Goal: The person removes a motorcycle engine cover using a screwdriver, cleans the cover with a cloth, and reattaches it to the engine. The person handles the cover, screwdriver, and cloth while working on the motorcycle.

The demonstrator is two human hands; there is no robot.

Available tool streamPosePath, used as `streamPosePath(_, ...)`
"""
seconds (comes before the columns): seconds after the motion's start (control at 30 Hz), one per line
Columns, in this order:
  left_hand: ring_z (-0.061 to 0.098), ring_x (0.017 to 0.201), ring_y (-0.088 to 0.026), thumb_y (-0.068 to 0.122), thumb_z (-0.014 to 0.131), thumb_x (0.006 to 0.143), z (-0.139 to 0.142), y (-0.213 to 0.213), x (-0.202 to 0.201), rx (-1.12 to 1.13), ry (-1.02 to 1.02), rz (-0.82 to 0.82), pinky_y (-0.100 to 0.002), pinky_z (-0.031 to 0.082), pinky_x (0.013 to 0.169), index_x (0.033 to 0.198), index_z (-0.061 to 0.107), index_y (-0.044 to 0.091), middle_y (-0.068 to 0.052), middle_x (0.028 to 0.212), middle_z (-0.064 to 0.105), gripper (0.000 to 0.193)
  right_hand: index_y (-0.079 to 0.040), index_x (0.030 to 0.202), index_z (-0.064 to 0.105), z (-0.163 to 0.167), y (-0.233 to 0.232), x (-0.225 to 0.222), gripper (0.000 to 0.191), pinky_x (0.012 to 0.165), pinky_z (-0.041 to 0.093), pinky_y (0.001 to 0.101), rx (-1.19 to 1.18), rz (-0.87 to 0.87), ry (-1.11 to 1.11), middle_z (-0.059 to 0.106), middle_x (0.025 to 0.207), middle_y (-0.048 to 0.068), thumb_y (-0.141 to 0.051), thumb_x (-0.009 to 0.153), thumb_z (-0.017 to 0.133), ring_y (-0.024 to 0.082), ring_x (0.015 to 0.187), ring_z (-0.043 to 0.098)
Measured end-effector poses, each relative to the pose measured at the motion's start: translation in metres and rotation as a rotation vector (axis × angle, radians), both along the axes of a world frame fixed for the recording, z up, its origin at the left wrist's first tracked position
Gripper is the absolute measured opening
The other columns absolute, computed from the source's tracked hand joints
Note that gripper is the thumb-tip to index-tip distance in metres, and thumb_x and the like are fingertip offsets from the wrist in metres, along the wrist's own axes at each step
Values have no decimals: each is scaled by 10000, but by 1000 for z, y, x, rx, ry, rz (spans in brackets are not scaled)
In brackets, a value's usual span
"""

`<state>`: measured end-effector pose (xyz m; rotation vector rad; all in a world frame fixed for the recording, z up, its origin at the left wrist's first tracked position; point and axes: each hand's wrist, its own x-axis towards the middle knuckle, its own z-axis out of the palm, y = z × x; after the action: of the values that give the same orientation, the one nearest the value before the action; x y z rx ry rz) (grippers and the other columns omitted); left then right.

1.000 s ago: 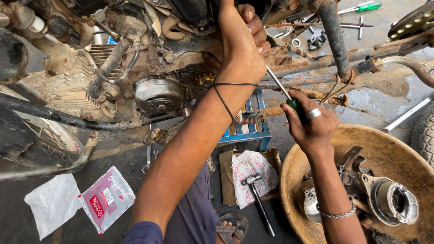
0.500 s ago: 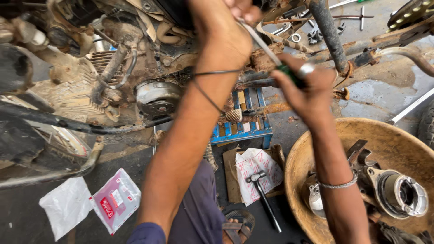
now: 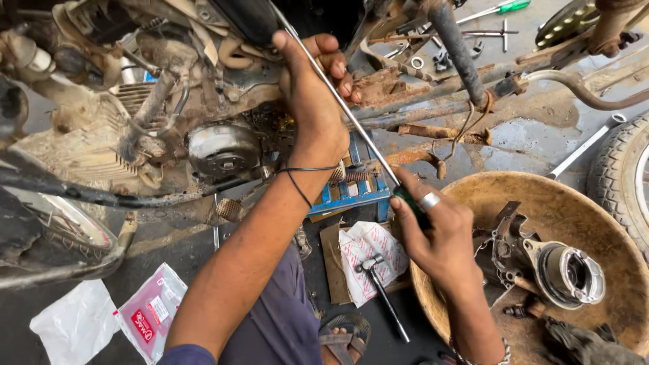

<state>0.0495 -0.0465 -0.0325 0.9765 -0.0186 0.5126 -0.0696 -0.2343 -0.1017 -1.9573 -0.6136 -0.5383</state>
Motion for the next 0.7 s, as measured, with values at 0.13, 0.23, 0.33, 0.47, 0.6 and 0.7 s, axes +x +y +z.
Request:
streamPosePath(0.13, 479, 486, -107, 606, 365, 1047, 0, 4, 1, 97, -56, 39, -289, 467, 443, 958, 583, 27, -9, 655, 523, 625, -45, 1330, 681, 6, 22, -5, 392, 568, 493, 317, 37, -28, 10, 686, 784, 131, -49, 943, 742, 154, 609, 629)
streamPosePath(0.23, 478, 479, -103, 594, 354, 1052, 1, 11, 6, 106, -64, 19, -286, 473, 440, 948, 588, 24, -20, 647, 531, 625, -47, 1347, 667, 3, 33, -5, 415, 545, 486, 316, 44, -41, -25, 688, 793, 115, -48, 941, 748, 149, 593, 620)
streamPosePath(0.33, 493, 475, -108, 595, 357, 1046, -1, 13, 5, 160, -81, 48, -293, 493, 443, 924, 583, 30, -31, 629, 530, 621, -52, 1359, 652, 0, 33, -5, 411, 566, 496, 320, 35, -28, -84, 672, 825, 104, -50, 958, 743, 146, 623, 622)
streamPosePath(0.47, 481, 467, -110, 587, 362, 1058, -2, 12, 6, 168, -105, 54, -295, 489, 445, 891, 562, 41, -37, 611, 516, 606, -48, 1314, 680, 0, 25, -2, 401, 508, 454, 353, -24, -80, -77, 609, 700, 98, -43, 922, 766, 173, 525, 561)
streamPosePath(0.6, 469, 460, -97, 587, 352, 1059, 0, 14, 6, 183, -103, 66, -280, 464, 432, 877, 556, 51, -32, 603, 511, 602, -43, 1300, 677, -3, 33, -4, 382, 487, 449, 338, 4, -71, -88, 640, 730, 93, -28, 927, 755, 164, 530, 590)
streamPosePath(0.7, 480, 457, -93, 593, 349, 1054, 1, 18, 6, 266, -85, 117, -273, 479, 425, 873, 566, 51, -35, 603, 527, 612, -35, 1372, 637, -8, 45, -16, 436, 571, 475, 350, 78, -41, -60, 622, 785, 102, -19, 945, 724, 183, 617, 602)
